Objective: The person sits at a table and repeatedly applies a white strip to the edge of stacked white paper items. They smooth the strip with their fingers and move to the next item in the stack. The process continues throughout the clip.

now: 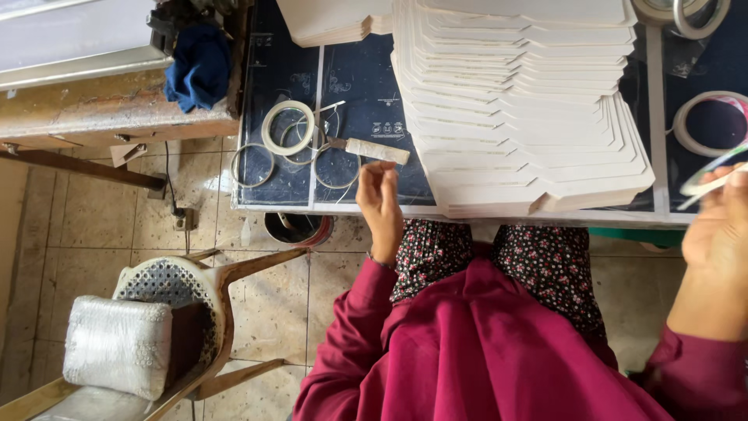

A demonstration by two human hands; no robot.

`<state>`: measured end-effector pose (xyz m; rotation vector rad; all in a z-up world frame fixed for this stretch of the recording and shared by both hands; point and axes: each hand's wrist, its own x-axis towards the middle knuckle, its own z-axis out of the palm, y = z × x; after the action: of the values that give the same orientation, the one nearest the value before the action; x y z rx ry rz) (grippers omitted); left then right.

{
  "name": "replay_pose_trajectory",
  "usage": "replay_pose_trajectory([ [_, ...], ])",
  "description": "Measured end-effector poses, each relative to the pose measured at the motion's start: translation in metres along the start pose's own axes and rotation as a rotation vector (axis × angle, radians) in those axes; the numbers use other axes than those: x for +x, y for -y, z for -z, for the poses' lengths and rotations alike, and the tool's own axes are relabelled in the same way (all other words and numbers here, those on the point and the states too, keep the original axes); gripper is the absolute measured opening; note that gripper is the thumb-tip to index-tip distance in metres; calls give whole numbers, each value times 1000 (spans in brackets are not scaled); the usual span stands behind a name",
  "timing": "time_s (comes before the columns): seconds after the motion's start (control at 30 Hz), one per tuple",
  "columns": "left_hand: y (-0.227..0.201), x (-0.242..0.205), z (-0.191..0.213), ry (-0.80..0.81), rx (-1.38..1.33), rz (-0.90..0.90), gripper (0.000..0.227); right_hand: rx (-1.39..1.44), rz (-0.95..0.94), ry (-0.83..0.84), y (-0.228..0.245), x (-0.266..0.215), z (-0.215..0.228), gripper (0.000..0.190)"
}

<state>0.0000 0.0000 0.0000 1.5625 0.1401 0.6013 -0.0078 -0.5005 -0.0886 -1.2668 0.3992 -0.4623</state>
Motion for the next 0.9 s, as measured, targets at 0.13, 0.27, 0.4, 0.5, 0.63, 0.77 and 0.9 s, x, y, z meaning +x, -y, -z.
replay_pose_trajectory([
  [0.13, -70, -18, -28, 268, 26, -121, 8, 321, -117, 249, 94, -103, -107, 30],
  [0.27, -102, -46, -54, 765, 55, -200, 49, 396, -155, 488, 118, -161, -176, 19],
  [0.4, -82, -74, -69, 849, -29, -323, 18, 253, -42, 752, 117, -180, -194, 16],
  [0.5, -84, -77, -65, 861, -115, -227, 15, -100, -13, 757, 114, -176, -197, 42],
  [0.63, -83, -61, -46, 752, -102, -39, 12, -579, 386, 807, 126, -177, -216, 20],
  [0.77, -80, -34, -21, 631, -22, 30, 5, -578, 456, 671, 113, -182, -232, 15],
  [0.9, -57, -8, 0, 495, 143, -158, 10, -557, 436, 579, 93, -169, -244, 16],
])
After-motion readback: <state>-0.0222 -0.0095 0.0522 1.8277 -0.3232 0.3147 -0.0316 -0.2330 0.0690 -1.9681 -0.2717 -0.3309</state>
